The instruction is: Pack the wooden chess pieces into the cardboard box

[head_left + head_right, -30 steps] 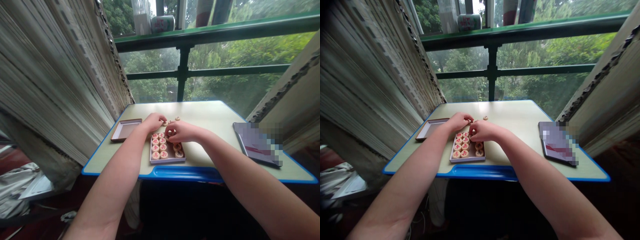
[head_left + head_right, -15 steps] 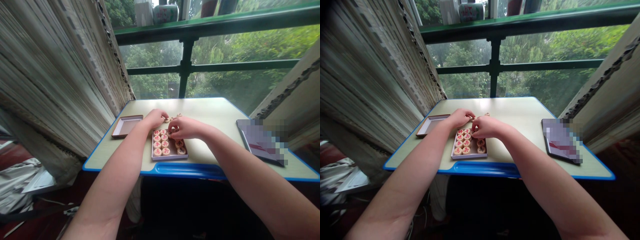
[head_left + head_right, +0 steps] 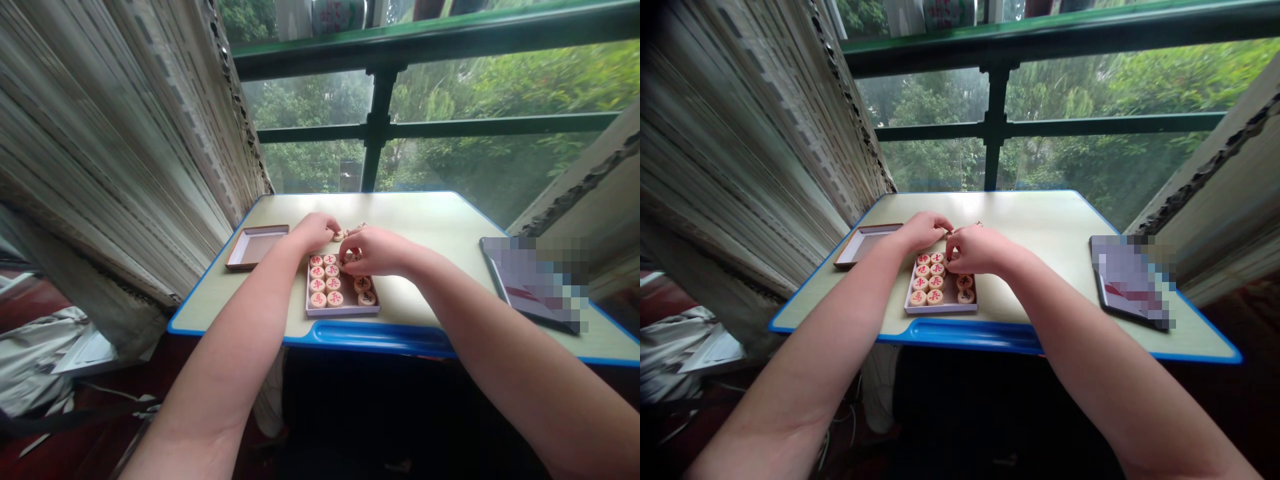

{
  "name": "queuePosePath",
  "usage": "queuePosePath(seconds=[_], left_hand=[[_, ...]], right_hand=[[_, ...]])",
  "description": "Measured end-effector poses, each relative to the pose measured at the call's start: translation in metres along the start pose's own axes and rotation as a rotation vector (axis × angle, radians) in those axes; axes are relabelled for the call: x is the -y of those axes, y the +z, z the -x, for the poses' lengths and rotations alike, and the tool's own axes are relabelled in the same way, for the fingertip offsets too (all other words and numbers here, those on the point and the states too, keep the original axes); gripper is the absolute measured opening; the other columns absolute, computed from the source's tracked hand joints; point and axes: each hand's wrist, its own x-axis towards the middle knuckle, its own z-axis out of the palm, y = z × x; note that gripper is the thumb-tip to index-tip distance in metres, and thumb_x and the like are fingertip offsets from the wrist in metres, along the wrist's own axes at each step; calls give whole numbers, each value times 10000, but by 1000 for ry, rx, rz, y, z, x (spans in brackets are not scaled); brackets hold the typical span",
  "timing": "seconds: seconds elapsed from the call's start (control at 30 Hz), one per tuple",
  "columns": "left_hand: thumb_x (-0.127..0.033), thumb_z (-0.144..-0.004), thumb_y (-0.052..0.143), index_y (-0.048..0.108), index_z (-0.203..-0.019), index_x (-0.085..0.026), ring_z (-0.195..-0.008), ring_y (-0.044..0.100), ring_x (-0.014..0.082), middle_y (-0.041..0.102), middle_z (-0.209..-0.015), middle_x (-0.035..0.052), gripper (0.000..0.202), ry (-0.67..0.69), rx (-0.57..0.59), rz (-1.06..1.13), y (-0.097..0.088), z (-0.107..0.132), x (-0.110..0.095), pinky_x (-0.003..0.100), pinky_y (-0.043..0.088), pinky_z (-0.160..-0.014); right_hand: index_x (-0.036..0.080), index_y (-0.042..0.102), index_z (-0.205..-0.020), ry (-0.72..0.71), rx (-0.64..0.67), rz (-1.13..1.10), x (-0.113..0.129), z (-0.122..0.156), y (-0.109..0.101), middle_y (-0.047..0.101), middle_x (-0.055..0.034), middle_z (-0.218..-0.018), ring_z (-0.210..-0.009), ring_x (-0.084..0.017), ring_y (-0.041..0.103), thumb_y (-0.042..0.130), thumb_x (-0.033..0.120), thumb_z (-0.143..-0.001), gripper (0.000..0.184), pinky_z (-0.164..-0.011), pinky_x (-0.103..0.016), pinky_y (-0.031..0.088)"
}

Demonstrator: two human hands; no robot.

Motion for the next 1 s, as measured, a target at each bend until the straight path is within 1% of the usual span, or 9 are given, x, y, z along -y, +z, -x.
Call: queuePosePath(seconds=[0.1,0.23,0.37,0.47,0.7,0.87,1.0], left_hand=[[-104,-703,499,722,-947,-150,-868,623,187,713,-932,59,334,9,1,-13,0,-1,1,240,470,-794],[-105,-701,494,719,-962,-154,-894,619,187,711,-947,59,348,9,10,-32,0,-1,0,243,467,-817],[-111,-701,500,715,-973,-163,-904,614,178,710,-961,45,351,0,19,-37,-1,-1,0,229,464,-831],[-109,-698,498,715,-977,-159,-916,610,181,708,-970,48,357,1,19,-42,0,-1,0,229,459,-842],[-118,-690,489,717,-969,-163,-887,616,177,711,-950,53,363,24,15,-65,-1,0,0,233,461,-818],[-112,-683,479,715,-964,-161,-865,620,177,712,-940,57,371,37,9,-49,0,0,0,243,462,-795],[-126,-691,484,712,-974,-160,-854,621,182,711,-948,64,365,27,10,-43,0,0,-1,249,462,-785]], right_hand=[[203,701,-800,-16,-31,34,-1,-1,3,649,-44,-853,-744,-171,557,607,320,-687,188,-611,-250,362],[184,690,-782,-52,-55,41,-2,-1,3,642,-62,-868,-756,-175,554,600,369,-710,218,-620,-252,355],[195,692,-835,-49,-33,10,-2,0,2,640,-53,-882,-746,-168,551,615,331,-690,214,-615,-245,357],[200,693,-824,-54,-25,6,-2,0,3,641,-42,-869,-739,-161,550,613,305,-681,195,-622,-240,360],[195,693,-780,-52,-55,41,-6,-1,5,637,-47,-875,-725,-158,541,605,375,-697,217,-598,-244,348],[188,688,-801,-21,-40,28,-6,-1,2,632,-51,-855,-721,-156,531,600,421,-707,266,-571,-239,333],[188,684,-801,-12,-27,17,-5,0,0,630,-47,-833,-721,-156,525,597,416,-704,263,-564,-235,325]])
